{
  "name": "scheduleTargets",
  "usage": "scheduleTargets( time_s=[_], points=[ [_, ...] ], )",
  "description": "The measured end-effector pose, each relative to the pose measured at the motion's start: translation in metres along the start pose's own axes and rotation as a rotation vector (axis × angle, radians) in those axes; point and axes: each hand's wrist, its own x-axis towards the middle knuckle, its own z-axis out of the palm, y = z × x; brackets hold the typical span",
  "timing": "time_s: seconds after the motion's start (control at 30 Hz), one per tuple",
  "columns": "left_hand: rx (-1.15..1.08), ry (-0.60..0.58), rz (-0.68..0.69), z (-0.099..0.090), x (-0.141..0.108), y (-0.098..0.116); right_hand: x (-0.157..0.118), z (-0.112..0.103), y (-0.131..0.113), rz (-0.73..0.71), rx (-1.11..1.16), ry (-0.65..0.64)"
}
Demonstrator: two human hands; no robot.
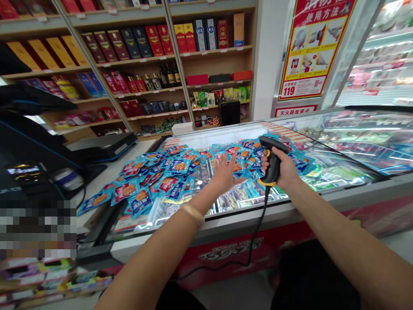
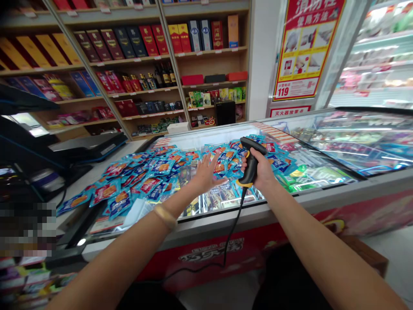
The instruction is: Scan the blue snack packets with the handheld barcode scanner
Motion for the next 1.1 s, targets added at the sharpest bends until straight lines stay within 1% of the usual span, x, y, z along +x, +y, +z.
scheduleTargets(
  time_s=[0.07, 0.13, 0.17, 0.27, 0.3, 0.37, 0.47, 0.53, 0.6, 0.67, 0.9, 1.03, 1.1],
  points=[
    [0.055, 0.067, 0.001, -0.015, -0.028, -0.013, -0.002, 0.005, 0.001, -0.012, -0.020, -0.017],
    [0.114, 0.171, -0.045, -0.033, -0.061, -0.033, -0.004, 0.011, 0.005, -0.030, -0.039, -0.047],
    [0.157, 0.222, -0.105, -0.043, -0.079, -0.045, -0.005, 0.015, 0.007, -0.034, -0.046, -0.066],
    [0.325, 0.369, -0.375, -0.071, -0.130, -0.088, -0.007, 0.032, 0.017, -0.018, -0.060, -0.136],
    [0.368, 0.392, -0.465, -0.078, -0.144, -0.102, -0.007, 0.039, 0.022, -0.002, -0.066, -0.161],
    [0.416, 0.374, -0.597, -0.089, -0.169, -0.129, -0.007, 0.054, 0.032, 0.042, -0.076, -0.205],
    [0.458, 0.293, -0.702, -0.095, -0.189, -0.159, -0.007, 0.076, 0.047, 0.117, -0.092, -0.253],
    [0.459, 0.213, -0.716, -0.096, -0.192, -0.170, -0.005, 0.088, 0.057, 0.156, -0.113, -0.268],
    [0.446, 0.141, -0.695, -0.096, -0.188, -0.177, -0.002, 0.098, 0.065, 0.191, -0.139, -0.276],
    [0.438, 0.103, -0.664, -0.097, -0.182, -0.181, 0.004, 0.105, 0.072, 0.223, -0.161, -0.285],
    [0.413, 0.085, -0.605, -0.104, -0.159, -0.195, 0.031, 0.118, 0.084, 0.287, -0.172, -0.319],
    [0.372, 0.095, -0.605, -0.106, -0.147, -0.200, 0.045, 0.116, 0.090, 0.307, -0.159, -0.310],
    [0.340, 0.138, -0.603, -0.105, -0.144, -0.201, 0.049, 0.111, 0.093, 0.318, -0.148, -0.316]
  ],
)
